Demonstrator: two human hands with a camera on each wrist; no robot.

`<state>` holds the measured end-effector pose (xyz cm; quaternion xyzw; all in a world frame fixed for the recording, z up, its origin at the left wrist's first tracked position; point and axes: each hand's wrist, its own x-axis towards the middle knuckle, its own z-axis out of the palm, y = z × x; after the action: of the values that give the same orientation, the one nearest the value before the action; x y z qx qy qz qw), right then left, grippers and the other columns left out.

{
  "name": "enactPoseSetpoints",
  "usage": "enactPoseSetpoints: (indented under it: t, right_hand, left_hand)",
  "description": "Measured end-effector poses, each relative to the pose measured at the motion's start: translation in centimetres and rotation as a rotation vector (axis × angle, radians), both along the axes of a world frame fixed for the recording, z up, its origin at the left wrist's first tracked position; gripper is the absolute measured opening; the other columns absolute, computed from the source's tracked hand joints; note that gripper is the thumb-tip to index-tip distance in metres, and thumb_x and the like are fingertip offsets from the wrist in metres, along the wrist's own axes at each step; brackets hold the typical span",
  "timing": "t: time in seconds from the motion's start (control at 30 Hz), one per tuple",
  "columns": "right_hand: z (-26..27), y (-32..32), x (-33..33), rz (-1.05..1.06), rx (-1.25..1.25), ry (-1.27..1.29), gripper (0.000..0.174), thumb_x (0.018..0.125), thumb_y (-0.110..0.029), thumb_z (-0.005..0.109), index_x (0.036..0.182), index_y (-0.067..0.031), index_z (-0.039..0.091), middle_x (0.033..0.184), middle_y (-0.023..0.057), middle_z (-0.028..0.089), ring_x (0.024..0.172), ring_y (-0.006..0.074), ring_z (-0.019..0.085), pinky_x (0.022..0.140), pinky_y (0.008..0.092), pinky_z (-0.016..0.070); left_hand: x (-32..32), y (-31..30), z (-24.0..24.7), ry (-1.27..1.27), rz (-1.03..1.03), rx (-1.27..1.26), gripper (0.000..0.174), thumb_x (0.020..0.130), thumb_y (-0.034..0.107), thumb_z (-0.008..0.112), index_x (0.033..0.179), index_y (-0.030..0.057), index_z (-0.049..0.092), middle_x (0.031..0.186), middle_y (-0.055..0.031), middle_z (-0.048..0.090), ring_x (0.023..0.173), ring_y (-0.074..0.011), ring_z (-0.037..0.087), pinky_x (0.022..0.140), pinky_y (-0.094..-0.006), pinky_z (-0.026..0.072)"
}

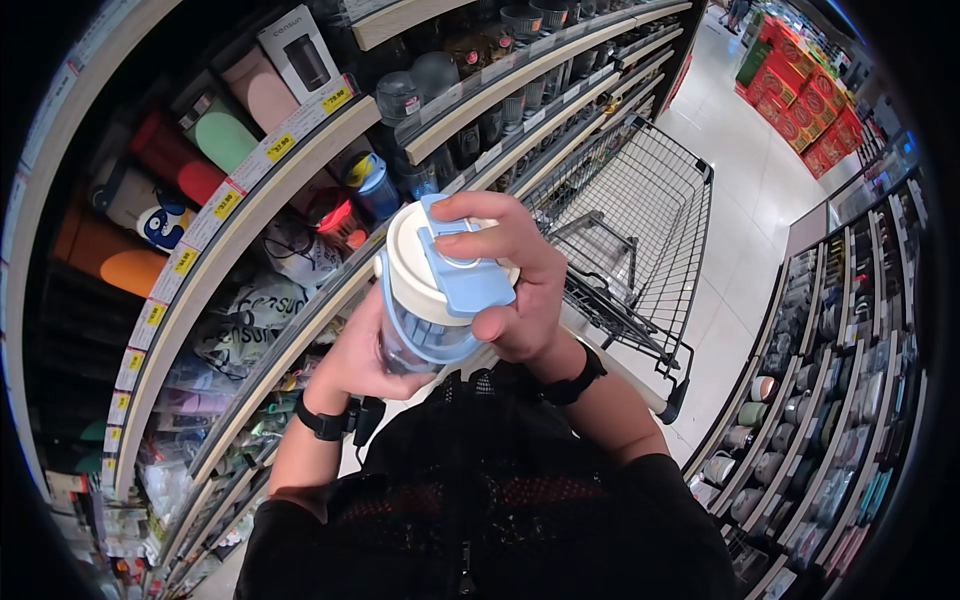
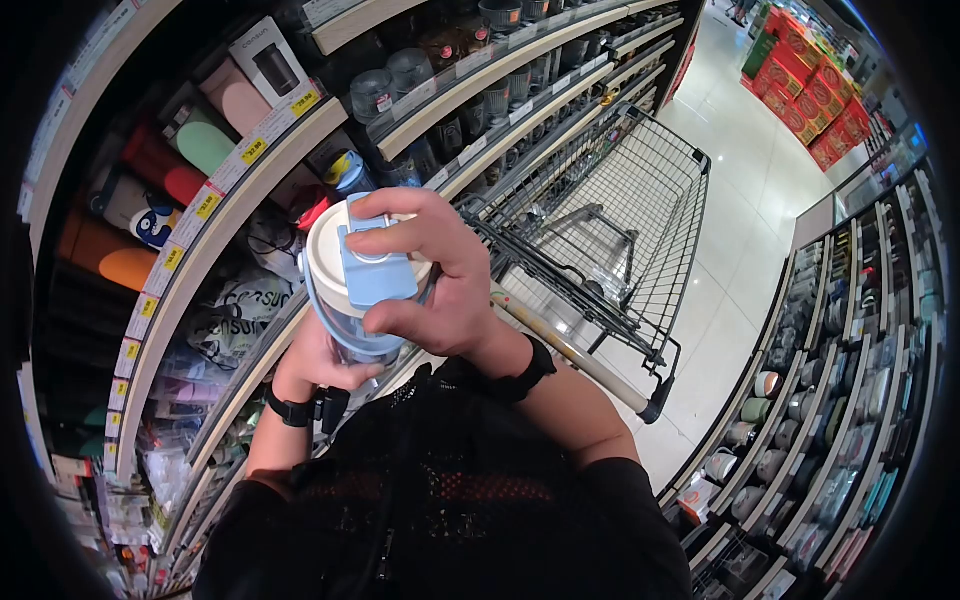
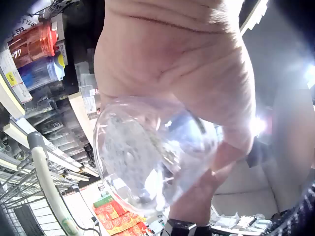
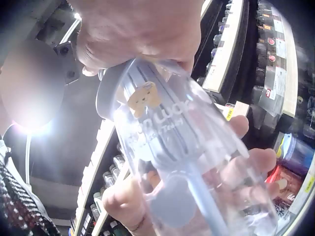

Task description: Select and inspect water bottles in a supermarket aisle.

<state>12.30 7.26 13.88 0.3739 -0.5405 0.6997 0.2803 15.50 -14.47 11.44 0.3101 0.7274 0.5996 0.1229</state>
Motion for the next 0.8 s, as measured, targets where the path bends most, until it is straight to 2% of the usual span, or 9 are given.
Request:
enactPoseSetpoints:
  t: [0.07,0.1,0.17,0.2,0.43,0.5,0.73,0.8]
  right_hand:
    - [-0.1,0.0,0.0,-0.082,0.01,0.036,0.059,0.073,-0.053,0.084,0.107,-0.0061,0.072,0.12,0.0184,0.064,0.109,0.0307,0.063,0.094,0.0397,0.049]
    - [-0.1,-0.1,0.0,-0.161,0.021,0.072,0.059,0.074,-0.054,0.083,0.106,-0.0057,0.072,0.119,0.0185,0.064,0.108,0.0317,0.064,0.092,0.0401,0.0501]
    - [-0.3,-0.4,-0.2,-0.183,0.011,0.113,0.059,0.075,-0.055,0.082,0.105,-0.0054,0.072,0.117,0.0183,0.064,0.108,0.0326,0.064,0.092,0.0409,0.0506]
    - [-0.3,-0.6,-0.3,-0.202,0.001,0.154,0.059,0.076,-0.056,0.081,0.104,-0.0051,0.072,0.116,0.0181,0.064,0.107,0.0336,0.064,0.091,0.0418,0.0511]
    - [0.4,-1.4,0.3,-0.258,0.008,0.26,0.058,0.08,-0.058,0.077,0.102,-0.0041,0.071,0.109,0.0178,0.066,0.102,0.0362,0.066,0.092,0.0468,0.052]
    - [0.4,-1.6,0.5,-0.286,-0.032,0.276,0.058,0.082,-0.059,0.074,0.101,-0.0037,0.071,0.108,0.0179,0.067,0.1,0.0365,0.066,0.092,0.0486,0.0525]
    - [0.2,-1.4,1.3,-0.306,-0.047,0.211,0.058,0.085,-0.058,0.07,0.098,-0.0018,0.07,0.102,0.0177,0.068,0.097,0.0357,0.066,0.091,0.049,0.0528]
    - [1.2,-0.6,2.1,-0.351,0.114,0.209,0.065,0.098,-0.061,0.048,0.099,0.0013,0.065,0.105,0.0203,0.065,0.102,0.0374,0.066,0.087,0.0425,0.054]
  left_hand:
    - [0.3,1.1,-0.5,-0.018,0.181,0.058,0.109,0.061,0.013,0.087,0.152,-0.0007,0.028,0.143,-0.0123,0.049,0.133,-0.021,0.046,0.113,-0.0372,0.0353]
    - [0.3,1.4,-0.3,-0.017,0.178,0.057,0.109,0.061,0.013,0.087,0.152,-0.0007,0.028,0.143,-0.0123,0.049,0.133,-0.021,0.046,0.113,-0.0372,0.0353]
    - [0.4,1.8,0.1,0.112,0.243,-0.015,0.109,0.062,0.015,0.089,0.152,0.0004,0.028,0.143,-0.0143,0.05,0.133,-0.0235,0.049,0.112,-0.0389,0.038]
    - [0.3,1.7,-0.4,0.15,0.273,-0.038,0.11,0.06,0.017,0.091,0.15,0.0012,0.031,0.14,-0.0149,0.053,0.129,-0.0251,0.054,0.108,-0.039,0.0426]
    - [0.1,1.2,-0.5,0.166,0.295,0.003,0.107,0.056,0.021,0.093,0.146,0.0017,0.039,0.131,-0.0141,0.061,0.121,-0.0243,0.061,0.103,-0.0385,0.0481]
    - [0.2,1.3,-0.5,0.212,0.297,-0.055,0.106,0.055,0.021,0.093,0.145,0.0022,0.04,0.13,-0.0144,0.062,0.121,-0.0251,0.062,0.103,-0.0388,0.0485]
    - [0.3,1.3,-0.2,0.22,0.297,-0.063,0.106,0.054,0.022,0.094,0.144,0.0025,0.042,0.129,-0.0143,0.063,0.12,-0.0262,0.063,0.102,-0.0392,0.049]
    - [0.2,1.4,-0.2,0.223,0.286,-0.047,0.106,0.054,0.023,0.095,0.144,0.0024,0.043,0.129,-0.0143,0.063,0.119,-0.026,0.063,0.102,-0.0391,0.0493]
